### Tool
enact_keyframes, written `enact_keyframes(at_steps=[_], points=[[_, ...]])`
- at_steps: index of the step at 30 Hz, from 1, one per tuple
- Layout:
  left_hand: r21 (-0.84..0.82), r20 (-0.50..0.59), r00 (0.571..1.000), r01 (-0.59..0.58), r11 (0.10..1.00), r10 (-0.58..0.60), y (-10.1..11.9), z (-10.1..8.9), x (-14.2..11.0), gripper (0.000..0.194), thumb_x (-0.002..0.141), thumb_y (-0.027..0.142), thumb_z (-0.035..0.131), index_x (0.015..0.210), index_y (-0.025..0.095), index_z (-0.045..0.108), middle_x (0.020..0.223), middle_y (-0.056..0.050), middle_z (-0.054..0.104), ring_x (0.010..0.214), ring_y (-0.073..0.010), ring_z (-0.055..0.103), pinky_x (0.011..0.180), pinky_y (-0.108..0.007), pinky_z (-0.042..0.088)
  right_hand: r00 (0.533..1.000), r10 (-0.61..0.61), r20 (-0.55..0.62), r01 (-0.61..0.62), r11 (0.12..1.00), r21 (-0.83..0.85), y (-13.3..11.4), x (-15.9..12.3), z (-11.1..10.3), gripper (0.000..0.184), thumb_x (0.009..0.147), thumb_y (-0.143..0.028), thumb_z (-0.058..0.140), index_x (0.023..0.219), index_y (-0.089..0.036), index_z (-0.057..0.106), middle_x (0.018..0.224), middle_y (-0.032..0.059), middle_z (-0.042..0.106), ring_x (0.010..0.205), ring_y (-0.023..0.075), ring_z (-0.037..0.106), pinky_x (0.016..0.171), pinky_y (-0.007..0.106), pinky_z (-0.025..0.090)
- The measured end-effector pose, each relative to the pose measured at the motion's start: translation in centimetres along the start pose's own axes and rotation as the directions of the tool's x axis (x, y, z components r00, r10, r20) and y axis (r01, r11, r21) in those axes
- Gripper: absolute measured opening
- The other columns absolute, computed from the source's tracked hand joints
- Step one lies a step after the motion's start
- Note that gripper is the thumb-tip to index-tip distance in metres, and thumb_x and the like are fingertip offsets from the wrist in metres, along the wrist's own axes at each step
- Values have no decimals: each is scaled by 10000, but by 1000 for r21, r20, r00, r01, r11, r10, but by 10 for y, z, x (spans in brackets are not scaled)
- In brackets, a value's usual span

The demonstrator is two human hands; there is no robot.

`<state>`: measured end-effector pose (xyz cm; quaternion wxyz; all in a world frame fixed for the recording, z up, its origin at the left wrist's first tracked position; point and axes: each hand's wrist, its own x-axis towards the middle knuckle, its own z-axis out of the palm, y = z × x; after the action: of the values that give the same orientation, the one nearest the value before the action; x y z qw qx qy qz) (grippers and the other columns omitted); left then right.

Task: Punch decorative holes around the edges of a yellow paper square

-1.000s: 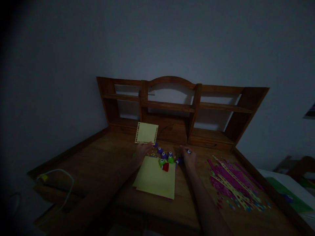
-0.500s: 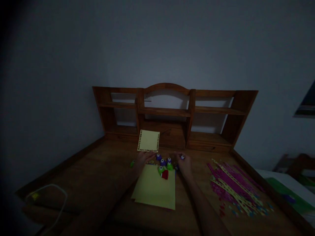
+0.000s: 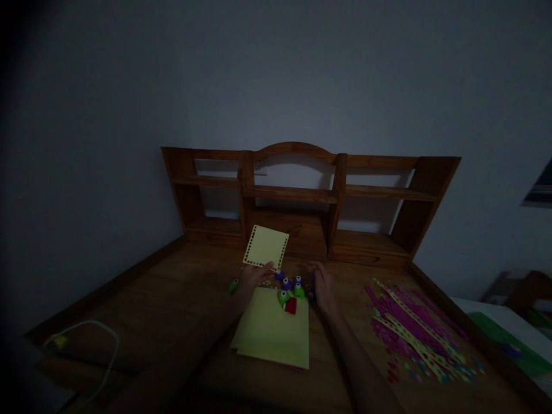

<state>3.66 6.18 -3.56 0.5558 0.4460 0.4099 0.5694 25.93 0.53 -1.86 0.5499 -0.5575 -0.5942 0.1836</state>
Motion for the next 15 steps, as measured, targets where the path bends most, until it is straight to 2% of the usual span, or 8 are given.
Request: enact_keyframes(at_steps=[3,7,11,15], points=[[23,-30,999,-15,1000,16,-3,-1,4,391,557,440,838,684,101,692,734,-130,728,658,-240,695,667,-337,566,999,-33,23,33,999,25,-1,0,4,406,884,-512,453,1114,-223,623,1021,62,686,942,244,619,824,340,450],[37,-54,998,-35,999,37,4,0,-1,387,565,425,835,741,107,703,702,-106,727,655,-230,691,647,-315,555,996,-65,68,62,997,40,-7,-4,11,466,804,-511,608,1155,-206,578,919,61,678,809,228,627,729,328,477],[46,-83,996,-11,999,15,15,3,-8,358,546,404,847,698,118,693,652,-88,712,629,-227,680,635,-312,540,984,-143,108,139,989,42,-13,-10,18,394,763,-486,675,1032,-210,590,880,42,674,783,210,629,697,301,476],[-20,-68,998,10,1000,-11,13,4,-8,386,562,395,842,770,105,694,699,-90,719,629,-208,674,657,-315,543,957,-186,223,202,978,-48,-16,-14,19,274,803,-475,642,883,-214,611,811,21,669,704,189,615,659,290,460]])
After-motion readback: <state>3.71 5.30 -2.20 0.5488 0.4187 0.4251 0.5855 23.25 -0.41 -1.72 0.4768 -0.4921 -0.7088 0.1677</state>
